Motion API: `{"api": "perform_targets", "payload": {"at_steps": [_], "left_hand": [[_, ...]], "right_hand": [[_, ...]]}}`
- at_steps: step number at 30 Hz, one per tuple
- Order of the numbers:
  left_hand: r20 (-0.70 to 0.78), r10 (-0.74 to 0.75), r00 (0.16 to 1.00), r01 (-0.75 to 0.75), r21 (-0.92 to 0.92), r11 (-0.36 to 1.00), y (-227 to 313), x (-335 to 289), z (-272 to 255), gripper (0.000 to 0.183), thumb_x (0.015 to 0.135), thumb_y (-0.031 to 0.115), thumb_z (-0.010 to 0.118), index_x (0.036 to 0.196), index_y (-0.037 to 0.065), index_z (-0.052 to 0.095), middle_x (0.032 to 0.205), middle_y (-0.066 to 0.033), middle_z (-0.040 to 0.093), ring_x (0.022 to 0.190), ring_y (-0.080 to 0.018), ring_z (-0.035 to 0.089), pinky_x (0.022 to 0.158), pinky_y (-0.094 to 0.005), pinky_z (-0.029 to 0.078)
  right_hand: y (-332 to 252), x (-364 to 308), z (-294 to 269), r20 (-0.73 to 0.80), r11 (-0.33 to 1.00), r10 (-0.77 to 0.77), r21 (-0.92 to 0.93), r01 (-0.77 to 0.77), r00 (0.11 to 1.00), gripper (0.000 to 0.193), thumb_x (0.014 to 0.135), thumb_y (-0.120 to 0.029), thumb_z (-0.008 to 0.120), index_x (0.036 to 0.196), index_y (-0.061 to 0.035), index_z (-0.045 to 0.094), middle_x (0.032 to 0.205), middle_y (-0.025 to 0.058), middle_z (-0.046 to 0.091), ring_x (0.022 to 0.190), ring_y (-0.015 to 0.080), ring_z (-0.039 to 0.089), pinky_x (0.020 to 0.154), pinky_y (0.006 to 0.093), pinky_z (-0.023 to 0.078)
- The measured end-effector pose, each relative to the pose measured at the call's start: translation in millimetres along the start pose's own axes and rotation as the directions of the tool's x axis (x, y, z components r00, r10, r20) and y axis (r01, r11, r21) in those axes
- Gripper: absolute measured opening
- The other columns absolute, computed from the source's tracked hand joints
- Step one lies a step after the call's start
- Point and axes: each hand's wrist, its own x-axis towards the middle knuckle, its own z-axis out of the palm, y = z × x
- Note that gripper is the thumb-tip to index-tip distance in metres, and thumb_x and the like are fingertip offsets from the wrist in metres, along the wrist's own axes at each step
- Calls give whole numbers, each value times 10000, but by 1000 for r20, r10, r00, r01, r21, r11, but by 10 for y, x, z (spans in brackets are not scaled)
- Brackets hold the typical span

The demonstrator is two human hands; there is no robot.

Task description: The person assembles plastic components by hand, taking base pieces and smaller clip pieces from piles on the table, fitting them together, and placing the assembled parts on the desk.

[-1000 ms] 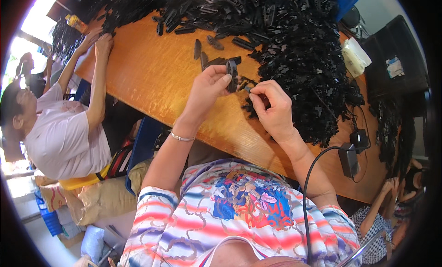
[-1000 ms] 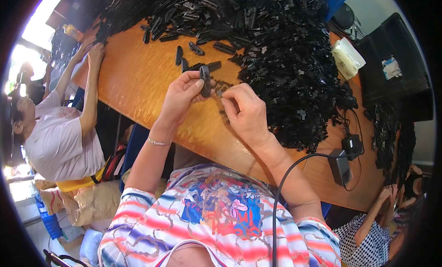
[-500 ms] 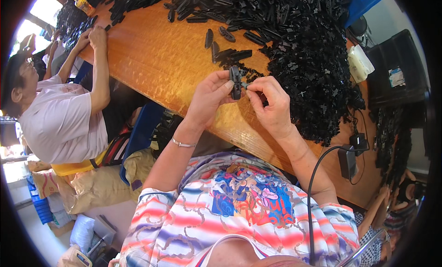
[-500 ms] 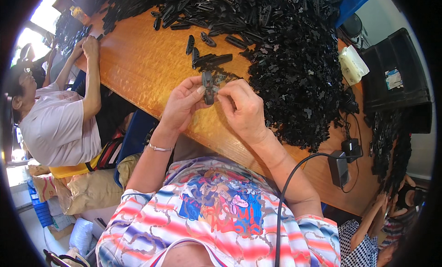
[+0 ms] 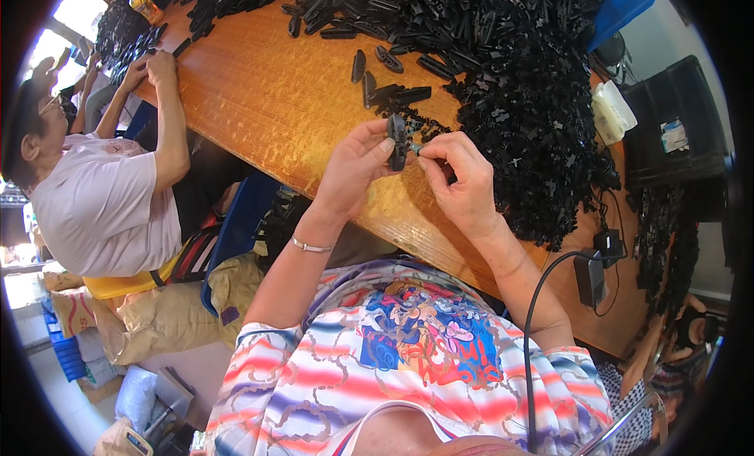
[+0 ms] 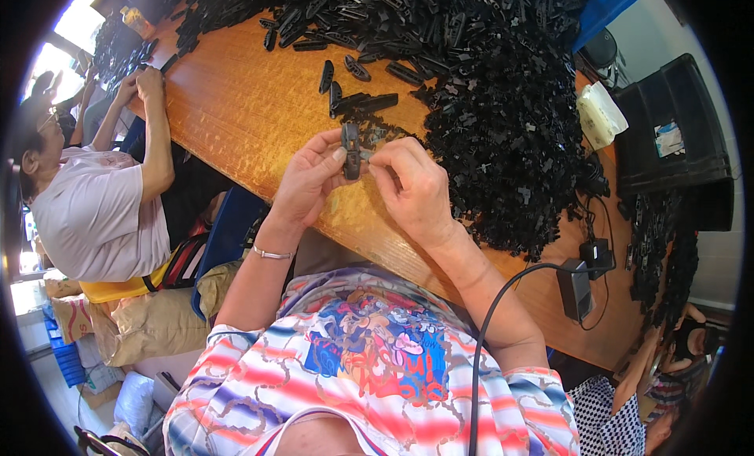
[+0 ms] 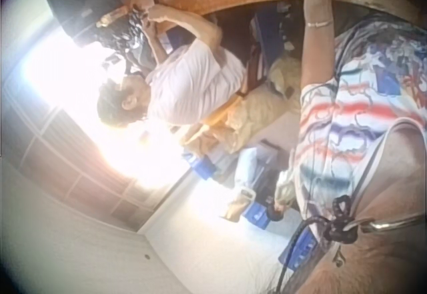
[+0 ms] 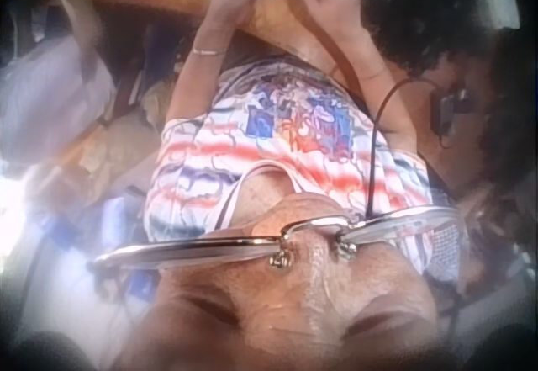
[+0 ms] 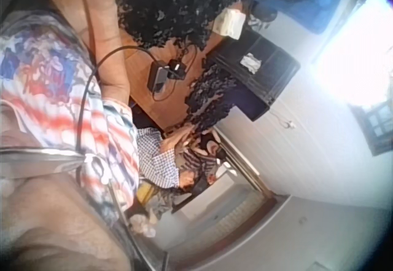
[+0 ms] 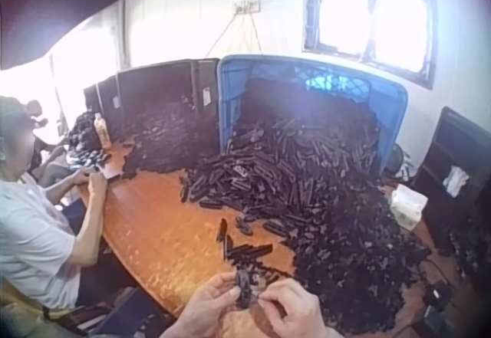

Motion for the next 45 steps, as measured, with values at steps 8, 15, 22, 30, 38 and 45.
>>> {"api": "perform_targets", "payload": {"at_steps": [8, 15, 22, 30, 38, 45], "left_hand": [[21, -70, 997, 66, 154, 986, 51, 47, -100, 369, 1156, 259, 641, 1428, 18, 699, 1117, -29, 782, 902, -95, 715, 838, -265, 588], [41, -100, 994, 82, 314, 946, 122, -9, -179, 383, 1158, 299, 646, 1311, -31, 767, 1064, -31, 791, 865, -86, 699, 776, -234, 567], [37, -109, 993, 85, 412, 907, 120, -129, -223, 361, 1157, 286, 632, 1224, -24, 805, 1009, -21, 784, 810, -84, 682, 745, -246, 570], [-37, -182, 983, 183, 367, 912, 78, -184, -289, 381, 1150, 317, 660, 1225, -25, 809, 1033, -31, 803, 831, -69, 685, 731, -232, 562], [23, -146, 989, 118, 467, 876, 126, -235, -222, 331, 1105, 230, 709, 1271, -47, 780, 1066, -46, 796, 875, -98, 699, 787, -253, 571], [71, 90, 993, -112, 776, 620, 285, -600, -88, 352, 994, -21, 742, 1346, -27, 726, 1146, -21, 769, 1016, -98, 696, 888, -284, 569]], "right_hand": [[29, 108, -30, 148, 986, -165, 32, 163, 975, 163, 888, 50, 800, 1004, -28, 716, 1012, 128, 726, 853, 358, 745, 703, 410, 604], [171, 196, -19, 276, 953, -289, -5, 303, 917, 160, 872, 49, 756, 985, -41, 685, 975, 121, 688, 823, 365, 720, 679, 428, 586], [196, 34, 72, 301, 955, -290, 27, 296, 908, 177, 858, 33, 764, 991, -45, 678, 962, 120, 675, 829, 362, 717, 685, 436, 588], [86, 18, 102, 334, 954, -295, 46, 297, 895, 235, 820, 94, 795, 1003, -28, 713, 1044, 133, 709, 867, 353, 738, 714, 410, 602], [124, -15, 81, 379, 958, -254, -26, 285, 890, 222, 841, 79, 782, 1016, -26, 697, 1036, 139, 686, 855, 369, 716, 720, 410, 595], [105, -164, 299, 504, 927, 330, -12, -375, 799, 326, 893, -210, 882, 1095, -20, 711, 1030, 189, 729, 906, 404, 724, 776, 493, 569]]}}
